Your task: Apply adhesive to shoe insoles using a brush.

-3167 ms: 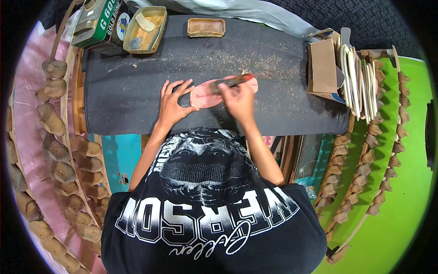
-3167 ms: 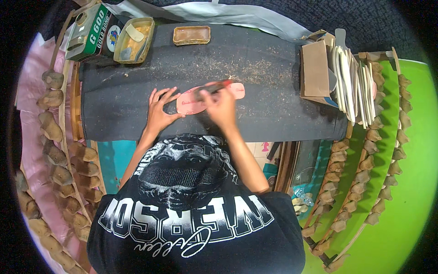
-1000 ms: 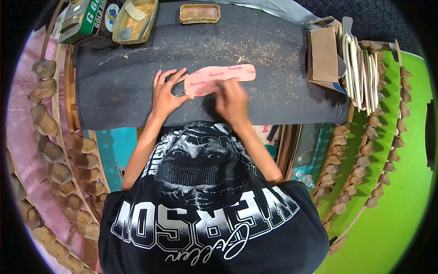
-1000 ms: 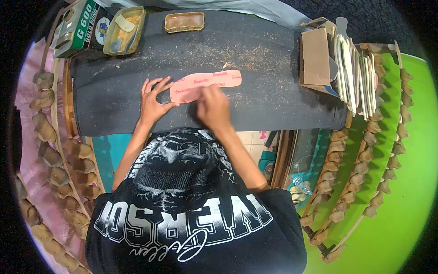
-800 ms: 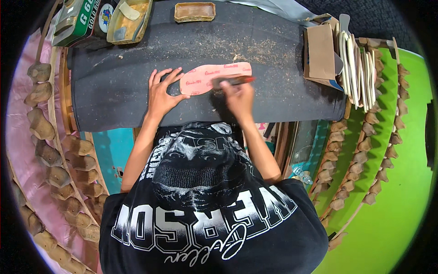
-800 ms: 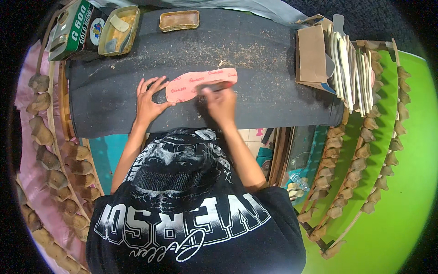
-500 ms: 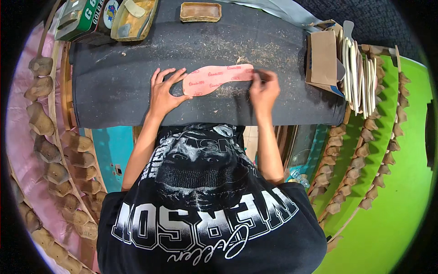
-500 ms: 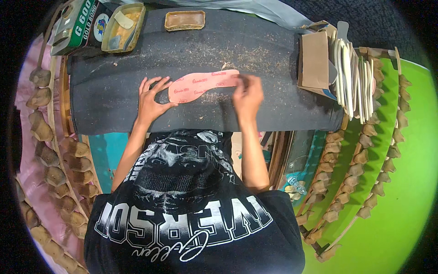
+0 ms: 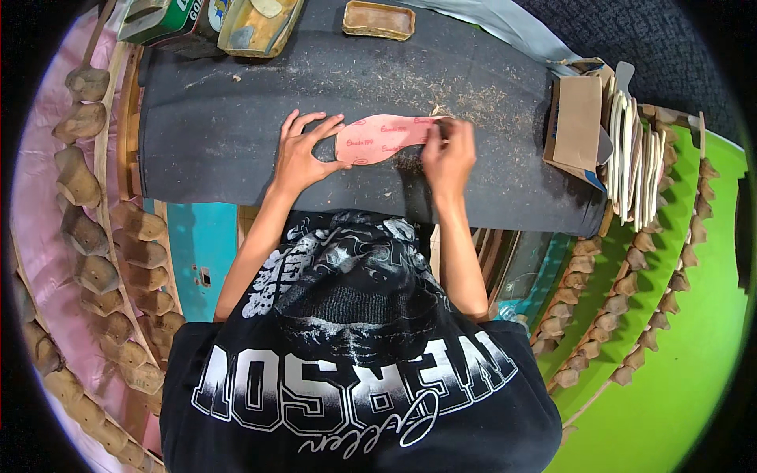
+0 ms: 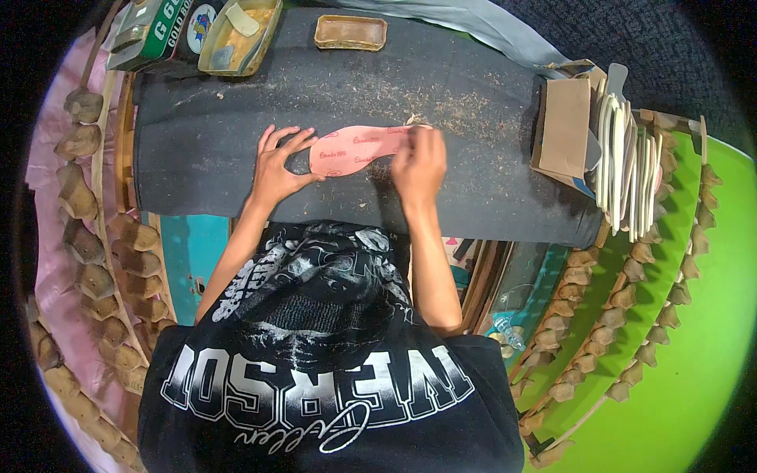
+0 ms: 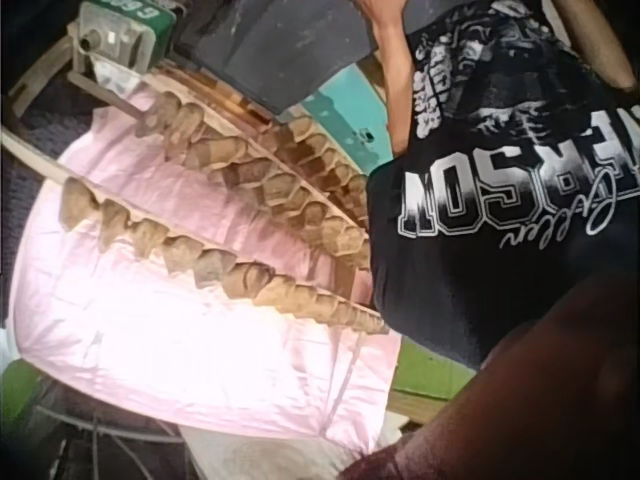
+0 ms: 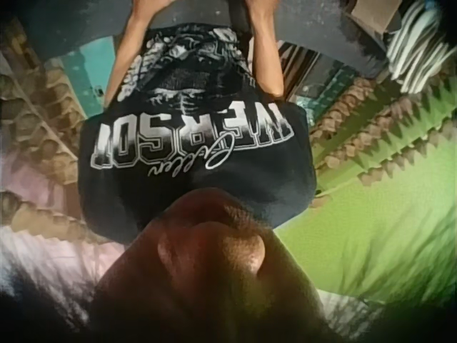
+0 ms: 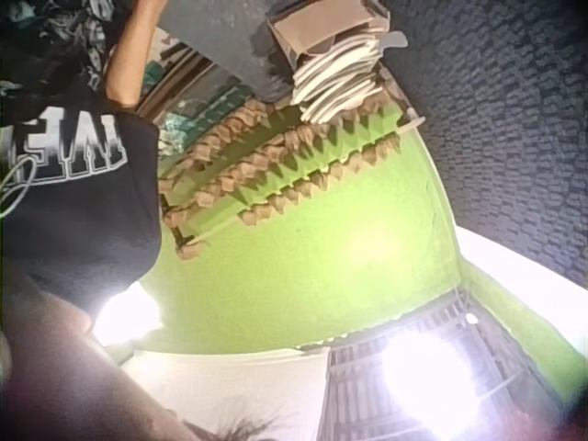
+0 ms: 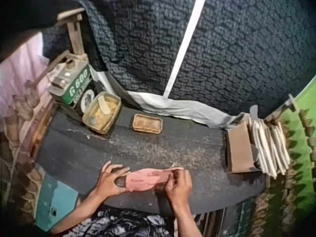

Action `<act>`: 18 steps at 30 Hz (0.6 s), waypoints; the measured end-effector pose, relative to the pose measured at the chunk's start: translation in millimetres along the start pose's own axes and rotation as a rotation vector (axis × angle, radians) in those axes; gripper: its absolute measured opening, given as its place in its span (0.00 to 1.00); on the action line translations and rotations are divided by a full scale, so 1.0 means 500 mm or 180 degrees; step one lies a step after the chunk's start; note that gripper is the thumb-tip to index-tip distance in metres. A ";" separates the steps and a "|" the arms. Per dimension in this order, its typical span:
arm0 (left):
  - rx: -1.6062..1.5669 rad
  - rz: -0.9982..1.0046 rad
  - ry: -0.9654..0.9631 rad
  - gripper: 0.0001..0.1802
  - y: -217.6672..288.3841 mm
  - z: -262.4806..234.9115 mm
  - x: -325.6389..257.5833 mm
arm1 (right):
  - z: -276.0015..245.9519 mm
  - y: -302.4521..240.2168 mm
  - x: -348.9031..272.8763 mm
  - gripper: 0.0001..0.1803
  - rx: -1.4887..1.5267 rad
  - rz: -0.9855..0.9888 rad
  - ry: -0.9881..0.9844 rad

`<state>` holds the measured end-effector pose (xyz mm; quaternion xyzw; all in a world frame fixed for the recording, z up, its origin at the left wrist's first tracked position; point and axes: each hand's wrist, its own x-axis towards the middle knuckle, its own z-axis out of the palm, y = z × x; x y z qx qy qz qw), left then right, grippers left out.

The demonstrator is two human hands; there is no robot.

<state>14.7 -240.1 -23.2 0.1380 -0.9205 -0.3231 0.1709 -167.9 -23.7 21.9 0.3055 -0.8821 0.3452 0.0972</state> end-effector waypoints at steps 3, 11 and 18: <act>0.0107 0.0046 0.0015 0.50 -0.007 0.006 -0.002 | 0.044 -0.079 -0.019 0.12 0.0145 -0.0668 -0.0468; -0.0013 -0.0065 -0.0020 0.51 0.000 0.001 0.001 | 0.123 -0.055 -0.008 0.10 0.1419 0.0504 -0.0503; -0.0044 -0.0060 0.0079 0.51 -0.005 0.004 -0.004 | 0.048 -0.062 0.052 0.09 0.0769 0.0028 -0.0491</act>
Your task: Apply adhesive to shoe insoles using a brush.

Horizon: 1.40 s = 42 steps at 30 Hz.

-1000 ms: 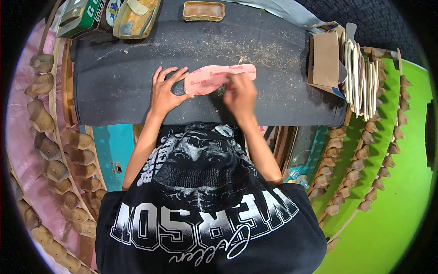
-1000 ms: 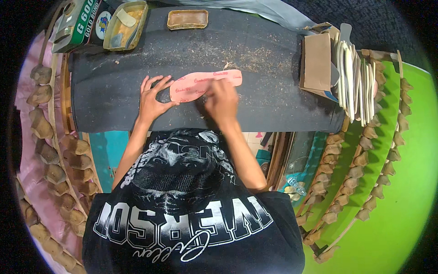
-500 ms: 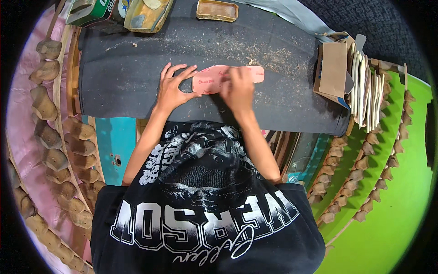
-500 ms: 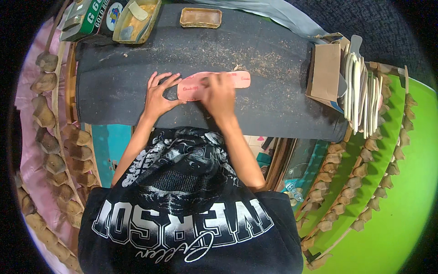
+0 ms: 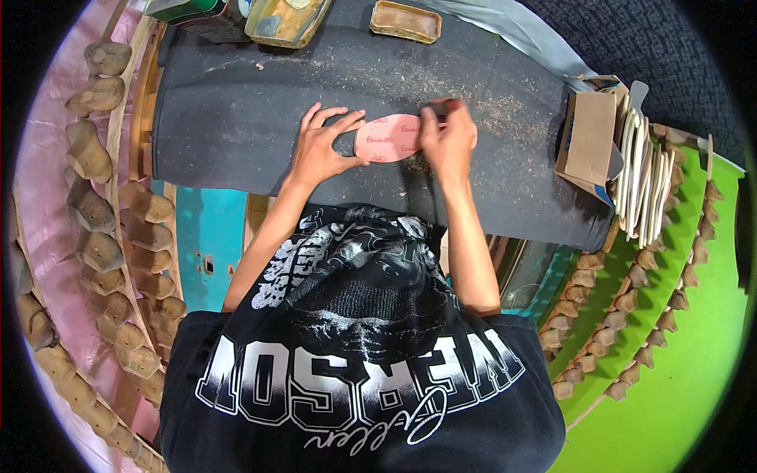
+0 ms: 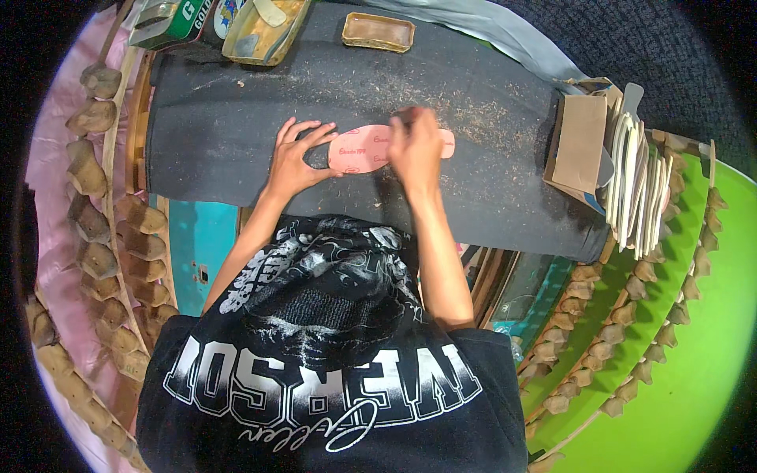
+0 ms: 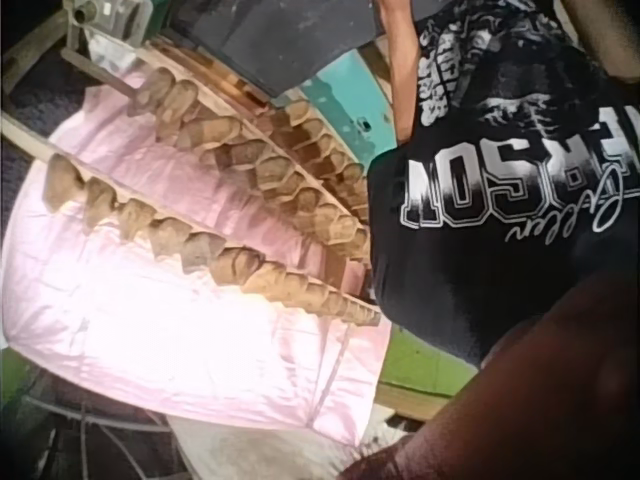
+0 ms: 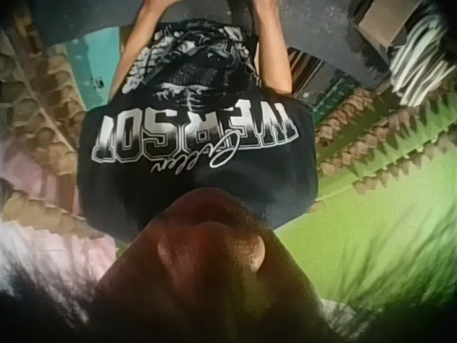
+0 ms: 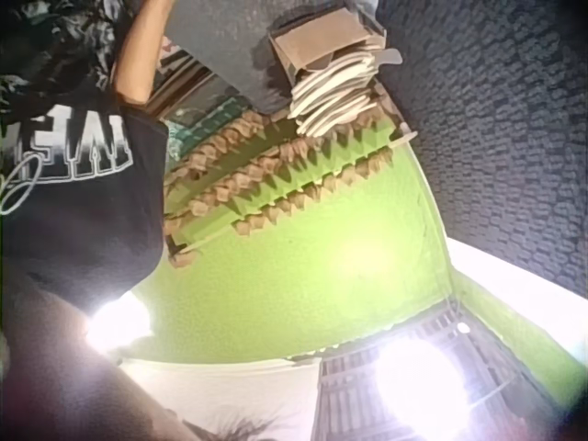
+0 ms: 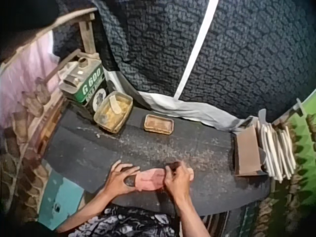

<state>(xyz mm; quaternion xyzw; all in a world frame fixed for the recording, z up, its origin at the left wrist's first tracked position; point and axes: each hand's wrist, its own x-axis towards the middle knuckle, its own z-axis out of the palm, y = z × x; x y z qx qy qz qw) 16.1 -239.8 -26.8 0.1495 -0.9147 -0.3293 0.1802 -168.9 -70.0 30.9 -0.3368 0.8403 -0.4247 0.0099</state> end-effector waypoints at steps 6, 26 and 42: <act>-0.0080 0.0013 -0.0012 0.42 0.006 -0.006 0.003 | 0.036 -0.076 -0.076 0.09 0.0502 -0.0571 -0.0933; 0.0077 0.0044 -0.0053 0.52 0.003 -0.003 0.002 | -0.121 0.080 -0.021 0.08 -0.0808 0.0409 0.0513; 0.0198 0.0074 -0.0006 0.49 0.012 -0.005 0.007 | -0.081 0.116 -0.094 0.11 0.0450 0.1830 0.0284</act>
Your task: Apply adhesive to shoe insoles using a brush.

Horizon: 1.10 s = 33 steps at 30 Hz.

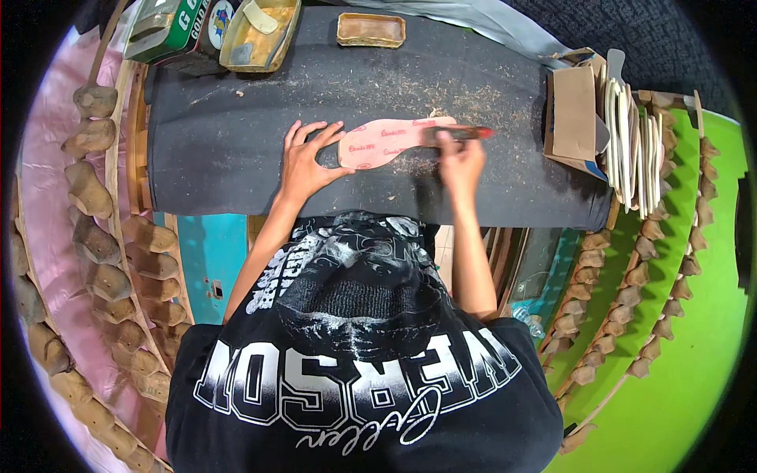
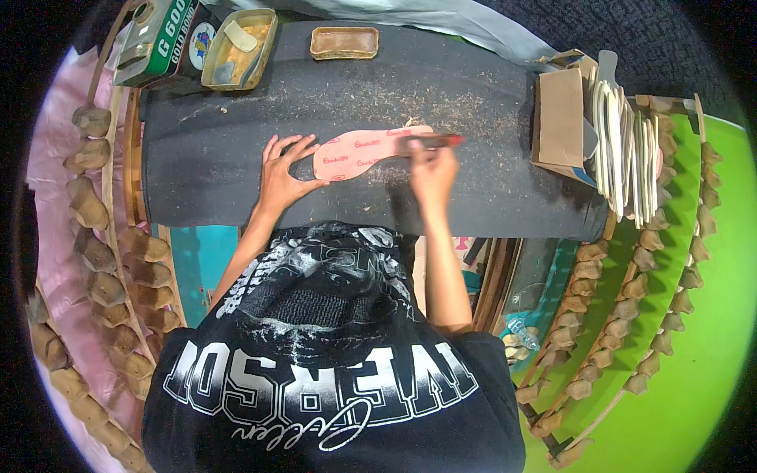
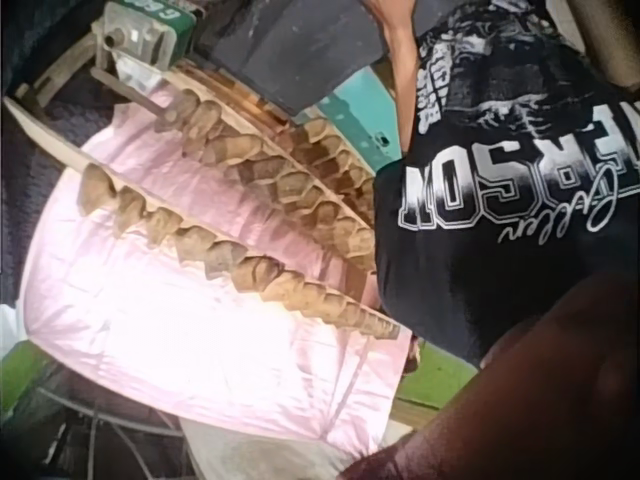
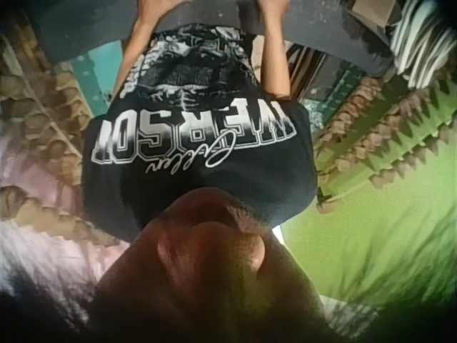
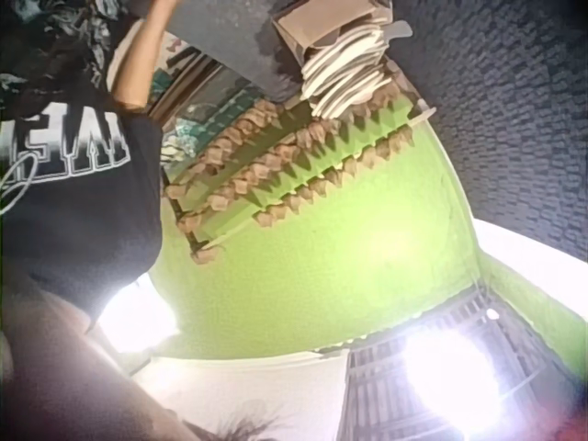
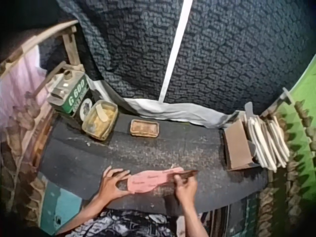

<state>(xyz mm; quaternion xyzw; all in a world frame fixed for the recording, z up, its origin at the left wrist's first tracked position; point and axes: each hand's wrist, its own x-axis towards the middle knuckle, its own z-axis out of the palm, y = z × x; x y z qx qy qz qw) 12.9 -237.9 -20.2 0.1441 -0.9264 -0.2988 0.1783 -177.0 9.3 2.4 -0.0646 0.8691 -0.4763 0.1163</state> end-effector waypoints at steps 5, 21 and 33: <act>-0.0069 0.0021 -0.0001 0.49 -0.005 0.003 0.000 | -0.060 -0.014 0.019 0.11 -0.0842 -0.1421 0.0917; -0.0050 -0.0015 -0.0053 0.48 -0.003 0.001 0.002 | -0.030 0.017 -0.007 0.12 0.0771 0.0044 0.0230; -0.0097 -0.0016 0.0041 0.45 -0.013 0.012 0.001 | 0.101 -0.087 -0.135 0.12 -0.0172 -0.1756 -0.1114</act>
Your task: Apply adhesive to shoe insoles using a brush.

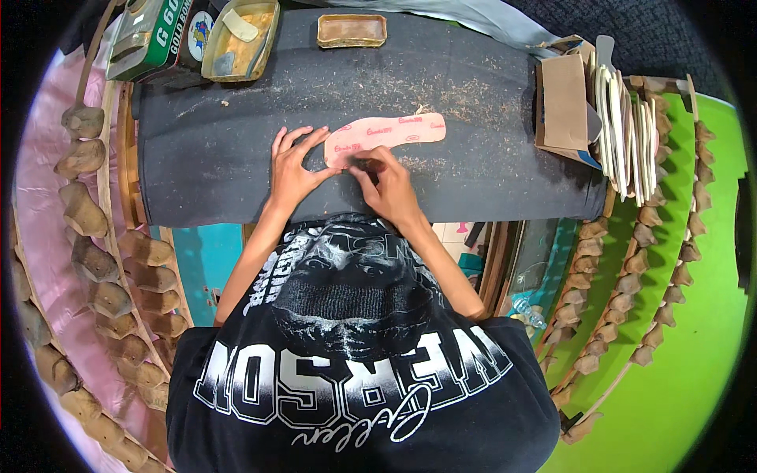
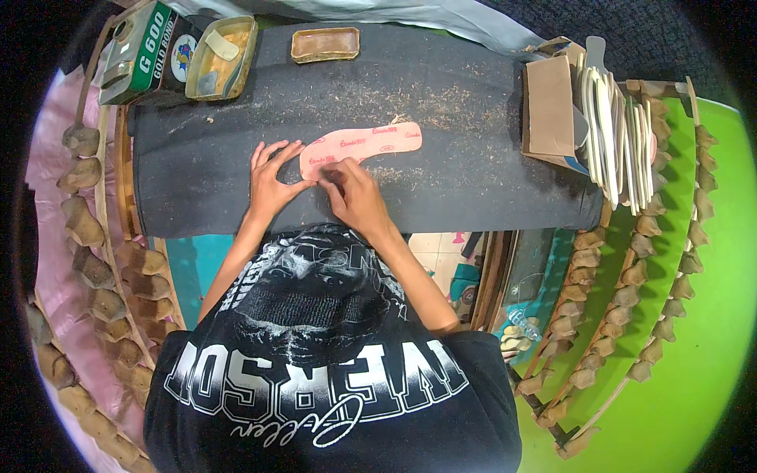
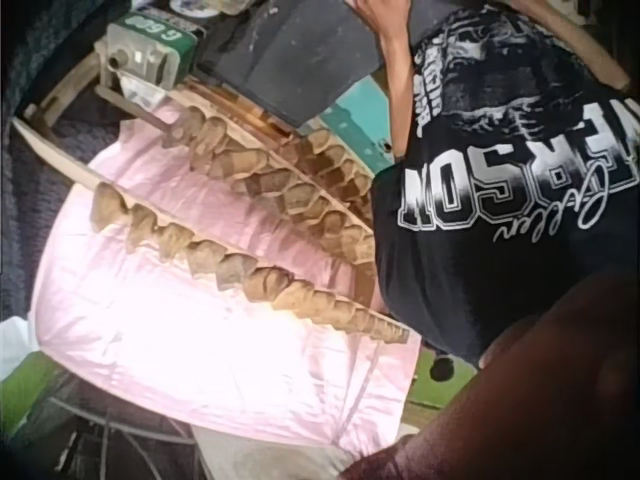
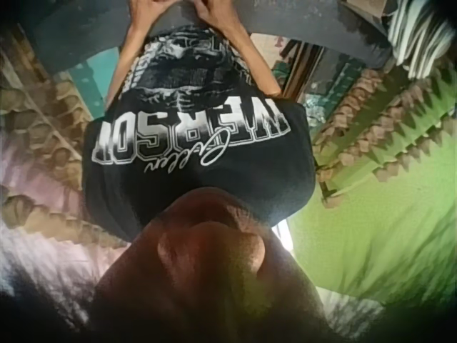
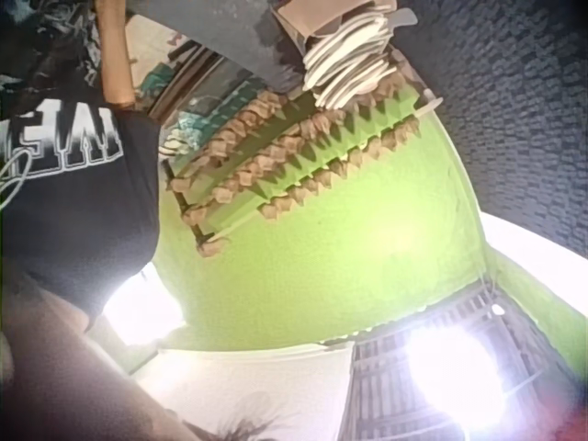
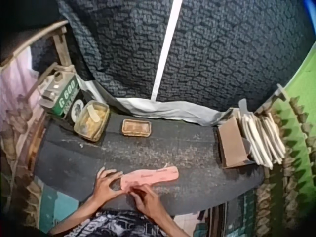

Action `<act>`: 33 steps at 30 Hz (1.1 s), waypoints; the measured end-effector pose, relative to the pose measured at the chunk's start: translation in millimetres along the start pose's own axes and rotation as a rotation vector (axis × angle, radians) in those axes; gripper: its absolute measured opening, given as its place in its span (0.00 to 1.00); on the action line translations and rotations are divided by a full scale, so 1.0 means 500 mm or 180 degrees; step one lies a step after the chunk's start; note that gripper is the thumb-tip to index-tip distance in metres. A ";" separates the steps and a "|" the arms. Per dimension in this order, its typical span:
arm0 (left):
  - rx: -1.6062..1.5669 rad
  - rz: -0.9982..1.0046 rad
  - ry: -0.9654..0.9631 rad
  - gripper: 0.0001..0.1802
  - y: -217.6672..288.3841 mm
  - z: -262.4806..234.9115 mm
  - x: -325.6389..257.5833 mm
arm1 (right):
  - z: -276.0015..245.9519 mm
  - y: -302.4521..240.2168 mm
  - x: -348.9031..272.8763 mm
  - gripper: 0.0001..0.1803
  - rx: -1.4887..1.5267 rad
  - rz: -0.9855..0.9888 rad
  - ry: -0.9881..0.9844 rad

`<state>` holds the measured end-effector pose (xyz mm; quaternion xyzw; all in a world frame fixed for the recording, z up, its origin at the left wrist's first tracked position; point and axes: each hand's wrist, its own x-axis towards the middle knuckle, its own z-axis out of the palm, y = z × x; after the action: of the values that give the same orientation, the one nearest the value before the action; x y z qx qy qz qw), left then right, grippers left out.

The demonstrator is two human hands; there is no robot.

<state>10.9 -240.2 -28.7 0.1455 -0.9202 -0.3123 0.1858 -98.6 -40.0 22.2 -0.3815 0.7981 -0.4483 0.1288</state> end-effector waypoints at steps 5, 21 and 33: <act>0.0009 -0.0024 0.0013 0.43 0.000 -0.003 -0.004 | -0.062 0.084 -0.001 0.12 0.0574 0.0935 0.0953; 0.0240 -0.0005 -0.0038 0.36 -0.007 0.001 -0.010 | -0.031 0.031 0.082 0.09 -0.0321 -0.0354 0.0697; 0.0391 0.0062 -0.0045 0.38 0.002 -0.001 -0.008 | -0.186 0.108 0.106 0.06 -0.1449 0.0177 0.1375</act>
<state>14.5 -238.4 -28.8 0.1455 -0.9403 -0.2544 0.1731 -212.2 -4.6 37.8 -0.2745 0.8970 -0.3250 -0.1202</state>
